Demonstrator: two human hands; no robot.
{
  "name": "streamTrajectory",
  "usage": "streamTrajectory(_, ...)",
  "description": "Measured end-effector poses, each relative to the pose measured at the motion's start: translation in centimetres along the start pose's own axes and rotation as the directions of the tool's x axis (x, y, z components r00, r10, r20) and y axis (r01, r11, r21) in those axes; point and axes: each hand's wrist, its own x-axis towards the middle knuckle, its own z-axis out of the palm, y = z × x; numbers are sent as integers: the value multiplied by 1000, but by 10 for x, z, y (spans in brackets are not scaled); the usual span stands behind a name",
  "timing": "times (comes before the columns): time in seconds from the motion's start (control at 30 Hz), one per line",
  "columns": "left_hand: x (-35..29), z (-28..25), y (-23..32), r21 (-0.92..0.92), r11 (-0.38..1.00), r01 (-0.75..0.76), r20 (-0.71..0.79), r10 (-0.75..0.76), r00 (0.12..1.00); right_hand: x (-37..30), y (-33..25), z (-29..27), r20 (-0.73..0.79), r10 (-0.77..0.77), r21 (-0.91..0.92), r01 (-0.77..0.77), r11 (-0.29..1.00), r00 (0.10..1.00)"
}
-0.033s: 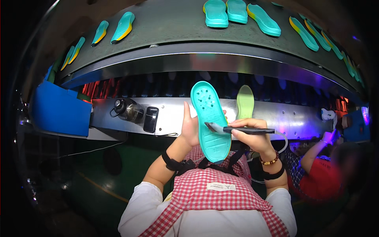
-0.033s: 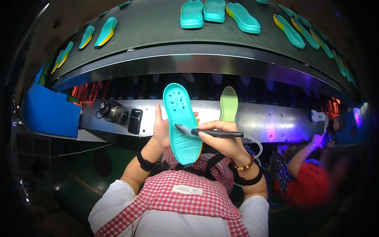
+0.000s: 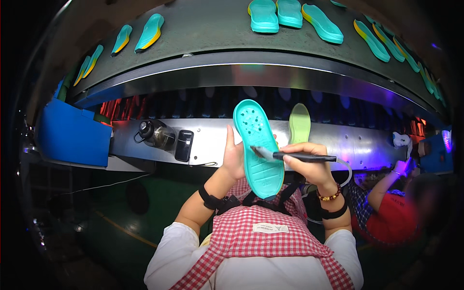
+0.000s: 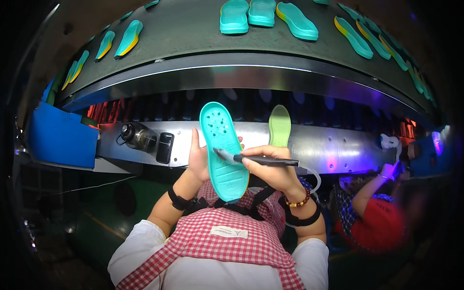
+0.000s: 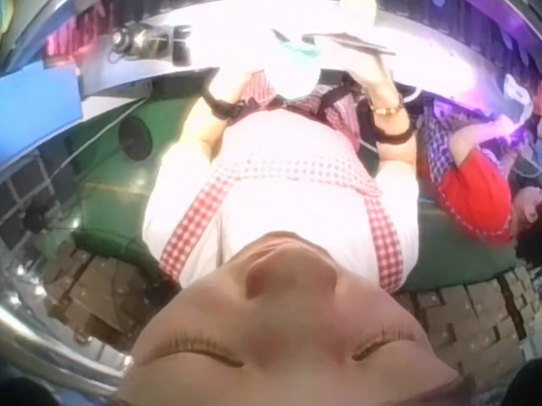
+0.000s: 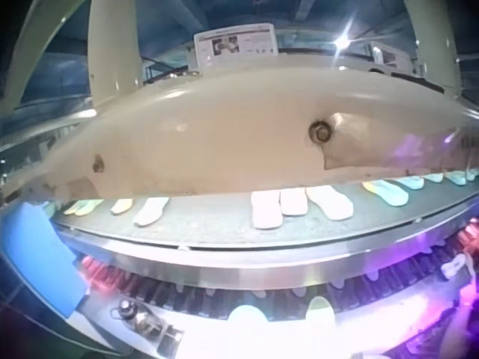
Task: Applying glue or adhesive to the inside of shoe outsoles using a brush before placing them on a conveyor.
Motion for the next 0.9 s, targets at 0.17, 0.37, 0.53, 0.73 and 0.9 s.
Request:
streamTrajectory(0.17, 8, -4, -4, 48, 988, -147, -198, 154, 968, 2, -8, 20, 115, -463, -413, 466, 783, 879)
streamTrajectory(0.37, -5, 5, 19, 156, 966, -208, -135, 230, 964, -21, -34, 9, 409, -339, -246, 460, 853, 847)
streamTrajectory(0.53, 9, 37, 4, 69, 969, -238, 47, 235, 971, 1, -32, 15, 72, -411, -263, 415, 871, 909)
streamTrajectory(0.73, 4, 41, 17, 57, 922, -382, -49, 385, 922, -17, -35, 5, 77, -288, -51, 292, 955, 955)
streamTrajectory(0.9, 10, 41, 27, 85, 905, -417, 48, 415, 909, -21, -33, 0, 382, -339, -104, 404, 909, 860)
